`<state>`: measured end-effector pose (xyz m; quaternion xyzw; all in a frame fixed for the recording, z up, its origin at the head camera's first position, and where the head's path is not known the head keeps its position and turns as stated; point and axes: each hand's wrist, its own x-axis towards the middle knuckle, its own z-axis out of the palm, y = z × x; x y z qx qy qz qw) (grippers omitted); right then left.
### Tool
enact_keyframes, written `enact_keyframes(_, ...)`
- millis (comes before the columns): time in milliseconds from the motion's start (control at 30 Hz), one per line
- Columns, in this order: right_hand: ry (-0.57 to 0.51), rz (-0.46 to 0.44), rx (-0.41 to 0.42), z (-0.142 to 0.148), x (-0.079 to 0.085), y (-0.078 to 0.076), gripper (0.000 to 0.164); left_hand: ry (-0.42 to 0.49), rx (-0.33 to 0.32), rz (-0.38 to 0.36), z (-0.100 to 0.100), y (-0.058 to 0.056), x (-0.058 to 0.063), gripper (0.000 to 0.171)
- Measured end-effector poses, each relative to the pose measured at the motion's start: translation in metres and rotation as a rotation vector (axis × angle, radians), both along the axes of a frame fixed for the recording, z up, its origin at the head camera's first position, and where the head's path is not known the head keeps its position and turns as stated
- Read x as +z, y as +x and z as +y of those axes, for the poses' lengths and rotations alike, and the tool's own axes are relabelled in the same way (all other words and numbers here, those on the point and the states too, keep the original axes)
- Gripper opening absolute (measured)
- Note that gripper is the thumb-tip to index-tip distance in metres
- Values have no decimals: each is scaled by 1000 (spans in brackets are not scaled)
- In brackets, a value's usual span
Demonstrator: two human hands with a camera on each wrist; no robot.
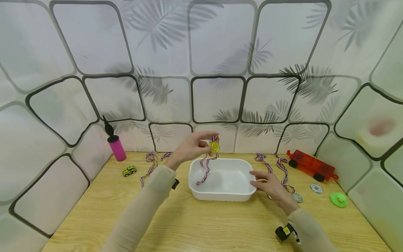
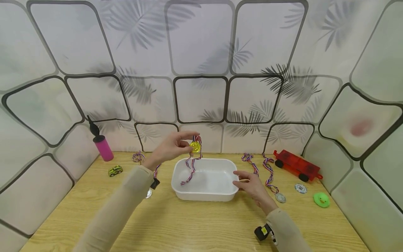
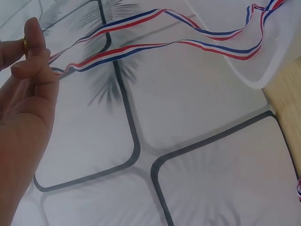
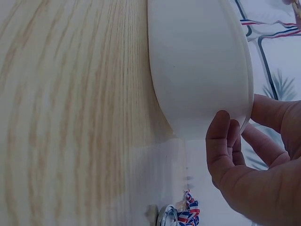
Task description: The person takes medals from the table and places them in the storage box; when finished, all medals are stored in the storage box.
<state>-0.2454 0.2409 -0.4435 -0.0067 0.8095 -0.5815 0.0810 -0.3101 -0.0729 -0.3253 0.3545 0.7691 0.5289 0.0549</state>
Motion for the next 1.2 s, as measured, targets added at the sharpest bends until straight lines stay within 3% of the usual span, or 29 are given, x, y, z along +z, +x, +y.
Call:
enact_keyframes(167,-6,6,3,-1,0,-1,53,-75,-15,-13,9,-3,-14,53)
enact_keyframes(500,-6,4,8,-2,2,-1,53,-191,39,-41,27,-5,-42,46)
enact_keyframes(733,3,-5,-2,-2,1,-2,52,-154,54,-122,42,-5,-61,41)
enact_keyframes(967,38,-6,-2,1,-2,-3,53,-122,161,-233,61,-2,-86,35)
enact_keyframes(1200,42,1,6,2,-1,-1,54,-19,229,-302,80,2,-108,35)
